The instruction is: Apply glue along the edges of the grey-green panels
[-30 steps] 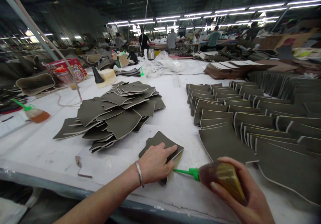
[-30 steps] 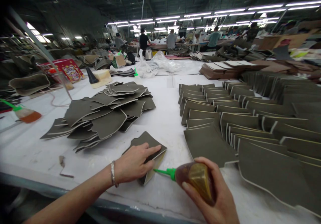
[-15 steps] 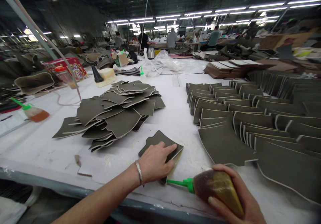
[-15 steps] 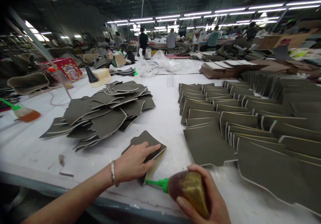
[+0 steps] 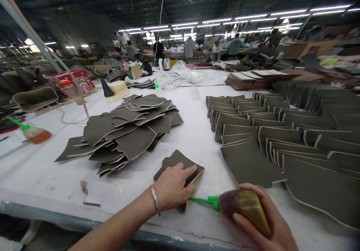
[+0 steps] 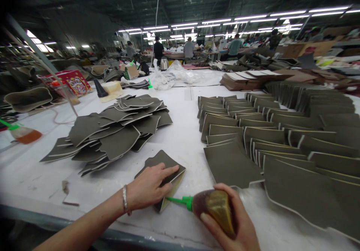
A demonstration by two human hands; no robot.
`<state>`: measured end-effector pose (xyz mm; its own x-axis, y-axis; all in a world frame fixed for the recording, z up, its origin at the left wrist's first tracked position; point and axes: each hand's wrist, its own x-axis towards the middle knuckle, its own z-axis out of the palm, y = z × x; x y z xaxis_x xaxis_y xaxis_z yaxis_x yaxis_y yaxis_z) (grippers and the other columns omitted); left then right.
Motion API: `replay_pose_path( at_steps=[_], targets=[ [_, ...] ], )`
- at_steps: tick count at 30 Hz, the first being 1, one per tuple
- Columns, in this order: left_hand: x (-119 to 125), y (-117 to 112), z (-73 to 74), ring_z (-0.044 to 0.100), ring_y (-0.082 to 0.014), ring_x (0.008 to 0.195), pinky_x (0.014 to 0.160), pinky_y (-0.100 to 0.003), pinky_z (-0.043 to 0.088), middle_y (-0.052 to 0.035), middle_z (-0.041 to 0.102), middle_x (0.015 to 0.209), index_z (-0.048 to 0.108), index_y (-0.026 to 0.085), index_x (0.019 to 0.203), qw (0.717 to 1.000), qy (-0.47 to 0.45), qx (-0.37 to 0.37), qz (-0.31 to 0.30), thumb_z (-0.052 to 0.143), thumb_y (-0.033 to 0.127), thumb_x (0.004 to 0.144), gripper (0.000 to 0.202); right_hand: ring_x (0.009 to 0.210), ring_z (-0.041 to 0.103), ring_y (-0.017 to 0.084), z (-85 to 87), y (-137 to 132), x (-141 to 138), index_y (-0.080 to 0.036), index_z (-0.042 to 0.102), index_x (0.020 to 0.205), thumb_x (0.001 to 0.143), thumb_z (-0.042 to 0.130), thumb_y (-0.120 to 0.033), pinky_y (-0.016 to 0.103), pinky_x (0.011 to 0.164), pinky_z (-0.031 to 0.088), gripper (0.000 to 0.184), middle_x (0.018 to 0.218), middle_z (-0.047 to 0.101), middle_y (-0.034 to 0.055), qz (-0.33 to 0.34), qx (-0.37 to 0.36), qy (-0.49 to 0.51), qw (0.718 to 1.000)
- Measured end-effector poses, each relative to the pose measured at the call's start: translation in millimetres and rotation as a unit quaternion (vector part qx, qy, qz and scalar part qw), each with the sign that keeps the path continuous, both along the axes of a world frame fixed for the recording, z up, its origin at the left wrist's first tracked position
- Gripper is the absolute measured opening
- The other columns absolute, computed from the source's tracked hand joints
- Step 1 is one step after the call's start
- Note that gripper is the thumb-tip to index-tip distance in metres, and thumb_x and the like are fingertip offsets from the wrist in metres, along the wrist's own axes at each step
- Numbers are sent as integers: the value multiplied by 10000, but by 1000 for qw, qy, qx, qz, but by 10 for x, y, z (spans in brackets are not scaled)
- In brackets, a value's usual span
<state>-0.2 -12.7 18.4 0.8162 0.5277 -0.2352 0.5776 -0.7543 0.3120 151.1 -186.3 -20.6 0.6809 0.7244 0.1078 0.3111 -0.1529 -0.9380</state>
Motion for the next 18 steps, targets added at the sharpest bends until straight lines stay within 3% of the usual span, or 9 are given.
replay_pose_path(
  at_steps=[6, 10, 18],
  targets=[
    [14, 11, -19, 608, -231, 852, 756, -351, 473, -55, 588, 956, 443, 333, 1388, 1000, 4, -2, -5, 401, 296, 861, 530, 830, 566, 214, 106, 149, 290, -257, 531, 1112, 756, 659, -565, 285, 743, 453, 488, 969, 569, 3, -56, 2, -56, 997],
    [21, 8, -14, 606, -231, 839, 744, -352, 473, -55, 587, 941, 452, 331, 1384, 1000, -6, -8, -5, 398, 291, 855, 534, 822, 540, 192, 95, 146, 296, -263, 527, 1114, 771, 662, -546, 267, 737, 432, 465, 979, 544, -8, -60, 16, -84, 995],
    [19, 3, -6, 607, -225, 851, 766, -349, 469, -55, 591, 966, 454, 321, 1390, 1000, -7, -21, 5, 405, 299, 852, 540, 837, 561, 205, 93, 110, 200, -264, 528, 1106, 760, 652, -566, 262, 756, 446, 476, 965, 570, -5, -52, 3, 19, 998]
  ],
)
